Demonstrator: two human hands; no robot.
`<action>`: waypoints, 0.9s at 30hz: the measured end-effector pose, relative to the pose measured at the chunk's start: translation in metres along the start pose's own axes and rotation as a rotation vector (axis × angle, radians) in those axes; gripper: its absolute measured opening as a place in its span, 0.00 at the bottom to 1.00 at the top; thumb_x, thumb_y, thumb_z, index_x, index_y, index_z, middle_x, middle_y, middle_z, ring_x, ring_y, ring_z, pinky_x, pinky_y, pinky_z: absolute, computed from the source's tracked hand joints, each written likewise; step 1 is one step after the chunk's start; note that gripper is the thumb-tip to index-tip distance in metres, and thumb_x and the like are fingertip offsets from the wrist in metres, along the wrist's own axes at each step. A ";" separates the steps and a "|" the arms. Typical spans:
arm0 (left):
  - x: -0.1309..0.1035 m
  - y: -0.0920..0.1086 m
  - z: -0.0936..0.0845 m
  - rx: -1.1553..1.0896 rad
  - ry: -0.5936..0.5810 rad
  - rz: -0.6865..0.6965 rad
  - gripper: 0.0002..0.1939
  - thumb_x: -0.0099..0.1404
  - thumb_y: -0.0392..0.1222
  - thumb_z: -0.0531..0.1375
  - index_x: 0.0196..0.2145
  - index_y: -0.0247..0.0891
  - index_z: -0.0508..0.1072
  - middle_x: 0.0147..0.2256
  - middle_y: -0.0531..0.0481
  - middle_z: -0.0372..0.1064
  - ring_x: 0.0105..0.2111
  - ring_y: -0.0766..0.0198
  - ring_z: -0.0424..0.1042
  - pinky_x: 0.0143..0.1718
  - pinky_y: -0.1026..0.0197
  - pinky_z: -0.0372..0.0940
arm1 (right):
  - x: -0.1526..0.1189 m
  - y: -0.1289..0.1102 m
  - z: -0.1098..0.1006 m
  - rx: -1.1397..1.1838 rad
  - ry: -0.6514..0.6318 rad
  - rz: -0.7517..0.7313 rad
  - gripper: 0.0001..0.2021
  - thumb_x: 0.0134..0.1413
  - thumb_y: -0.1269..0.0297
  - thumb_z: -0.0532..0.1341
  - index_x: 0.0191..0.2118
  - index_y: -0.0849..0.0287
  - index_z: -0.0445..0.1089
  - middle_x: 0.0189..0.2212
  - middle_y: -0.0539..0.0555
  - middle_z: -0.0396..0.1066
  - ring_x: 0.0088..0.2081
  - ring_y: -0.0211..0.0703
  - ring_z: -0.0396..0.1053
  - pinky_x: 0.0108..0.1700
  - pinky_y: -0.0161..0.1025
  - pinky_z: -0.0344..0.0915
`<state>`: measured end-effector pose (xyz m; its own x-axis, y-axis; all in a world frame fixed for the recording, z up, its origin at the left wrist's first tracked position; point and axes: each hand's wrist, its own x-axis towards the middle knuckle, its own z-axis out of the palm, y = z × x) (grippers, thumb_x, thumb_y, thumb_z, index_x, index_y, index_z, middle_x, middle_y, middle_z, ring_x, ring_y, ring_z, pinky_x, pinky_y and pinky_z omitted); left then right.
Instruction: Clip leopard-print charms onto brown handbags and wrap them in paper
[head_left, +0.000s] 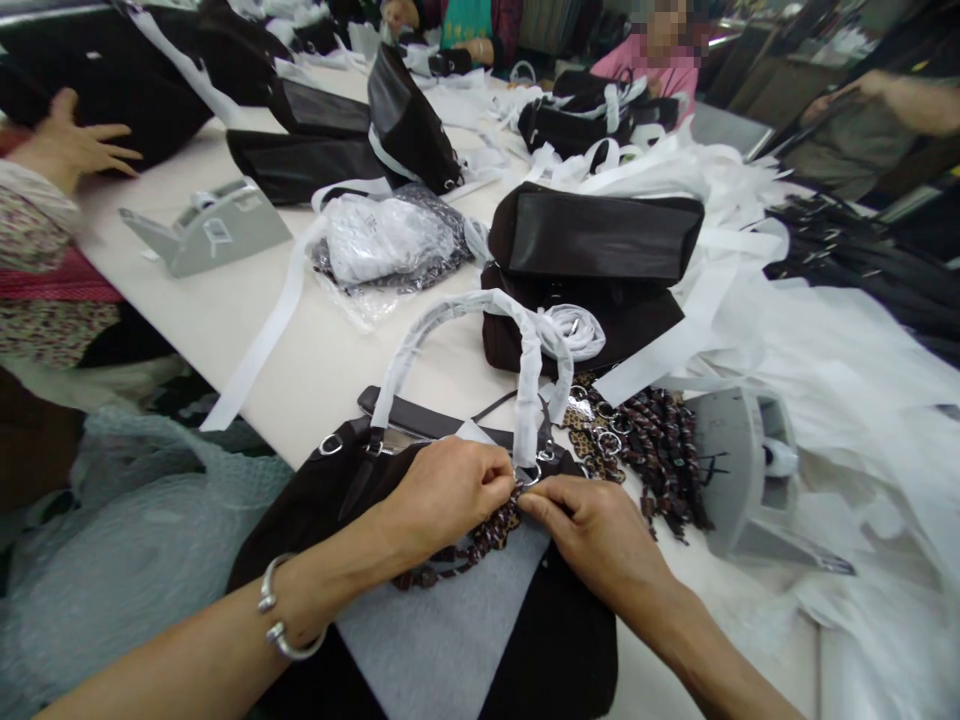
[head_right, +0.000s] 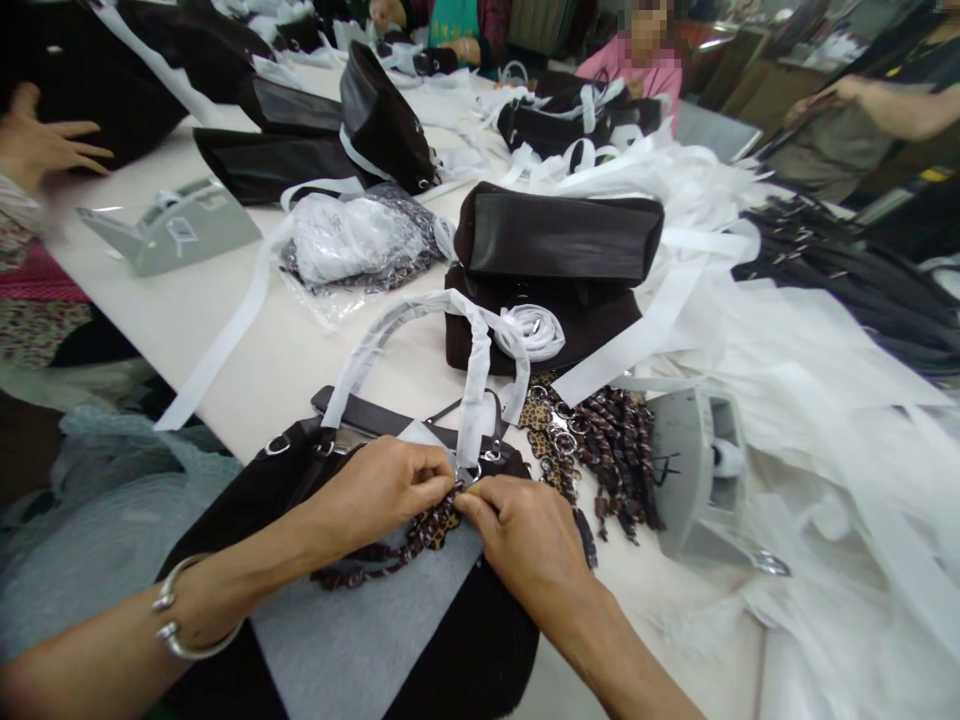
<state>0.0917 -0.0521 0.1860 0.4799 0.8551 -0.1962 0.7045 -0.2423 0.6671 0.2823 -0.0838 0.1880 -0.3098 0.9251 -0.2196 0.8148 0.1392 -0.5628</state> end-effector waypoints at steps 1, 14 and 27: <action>0.000 0.000 0.002 0.053 0.019 0.018 0.09 0.63 0.39 0.56 0.28 0.40 0.75 0.25 0.53 0.73 0.25 0.65 0.69 0.27 0.64 0.54 | 0.000 -0.001 0.000 0.000 0.002 0.011 0.12 0.62 0.60 0.58 0.29 0.53 0.76 0.28 0.49 0.77 0.30 0.40 0.73 0.34 0.35 0.63; -0.006 0.003 -0.003 0.031 0.290 0.182 0.07 0.65 0.31 0.55 0.31 0.37 0.70 0.32 0.51 0.71 0.34 0.66 0.70 0.39 0.63 0.63 | -0.006 0.006 -0.027 0.200 0.038 0.045 0.05 0.55 0.66 0.62 0.35 0.53 0.77 0.27 0.47 0.75 0.29 0.37 0.71 0.33 0.34 0.64; -0.014 0.015 -0.021 -0.858 0.003 0.159 0.08 0.71 0.41 0.47 0.35 0.39 0.62 0.36 0.50 0.72 0.22 0.71 0.68 0.24 0.65 0.61 | 0.008 -0.011 -0.049 0.192 -0.007 0.089 0.12 0.60 0.58 0.56 0.34 0.55 0.76 0.27 0.49 0.75 0.28 0.39 0.71 0.30 0.34 0.62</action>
<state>0.0847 -0.0583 0.2134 0.5365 0.8422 -0.0535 -0.0081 0.0686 0.9976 0.2950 -0.0611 0.2311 -0.2446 0.9282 -0.2802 0.7309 -0.0134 -0.6824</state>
